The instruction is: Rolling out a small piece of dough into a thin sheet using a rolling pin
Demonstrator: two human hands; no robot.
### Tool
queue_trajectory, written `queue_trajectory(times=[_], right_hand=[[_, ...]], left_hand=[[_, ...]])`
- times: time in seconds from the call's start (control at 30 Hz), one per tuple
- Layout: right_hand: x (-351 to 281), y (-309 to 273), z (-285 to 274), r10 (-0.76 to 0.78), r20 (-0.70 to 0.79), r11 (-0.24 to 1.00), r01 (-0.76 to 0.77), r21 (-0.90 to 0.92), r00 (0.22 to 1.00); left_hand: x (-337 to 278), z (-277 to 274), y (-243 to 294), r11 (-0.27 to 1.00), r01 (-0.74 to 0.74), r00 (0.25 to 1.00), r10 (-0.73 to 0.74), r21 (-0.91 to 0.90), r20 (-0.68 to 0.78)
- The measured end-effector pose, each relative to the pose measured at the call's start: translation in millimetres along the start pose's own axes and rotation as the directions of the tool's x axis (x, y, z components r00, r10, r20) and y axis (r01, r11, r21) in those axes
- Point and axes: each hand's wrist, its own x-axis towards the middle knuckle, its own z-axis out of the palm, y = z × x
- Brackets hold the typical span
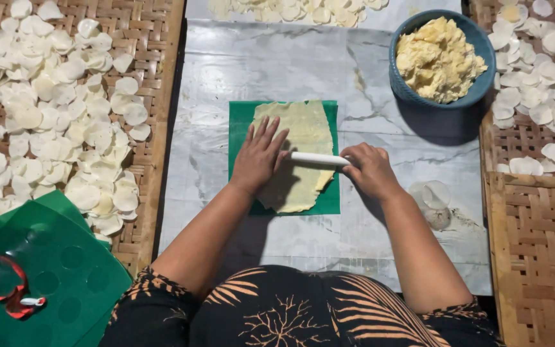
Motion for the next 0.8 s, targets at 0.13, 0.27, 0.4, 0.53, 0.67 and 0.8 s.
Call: queue_trajectory(times=[0.13,0.27,0.4,0.53,0.67,0.8], right_hand=[[-3.4,-4.2,5.2,0.033,-0.040,0.998,-0.035,-0.054,0.999],[4.3,-21.4,-16.1,0.118,0.053,0.993,-0.116,-0.036,0.992],[38.4,22.4,27.0,0.292,-0.165,0.955,-0.296,-0.002,0.942],[47.4,-27.5,13.3,0.375,-0.240,0.924,-0.382,0.019,0.895],[30.1,-67.7,-5.9,0.395,-0.179,0.909,-0.412,-0.069,0.901],[7.5,-69.7,5.5,0.349,-0.198,0.919,-0.377,-0.120,0.916]], left_hand=[[-11.2,11.6,-2.3,1.000,-0.001,0.984,-0.002,0.016,0.175],[-6.0,2.0,1.0,1.000,0.027,0.980,-0.028,0.009,0.199],[16.0,22.8,-11.2,0.992,0.090,0.988,-0.100,0.085,0.121],[36.2,29.1,-10.8,0.964,0.239,0.946,-0.258,0.115,0.198],[27.7,18.9,-1.0,0.933,0.320,0.882,-0.357,0.167,0.308],[8.8,9.5,11.9,0.933,0.274,0.876,-0.342,0.232,0.340]])
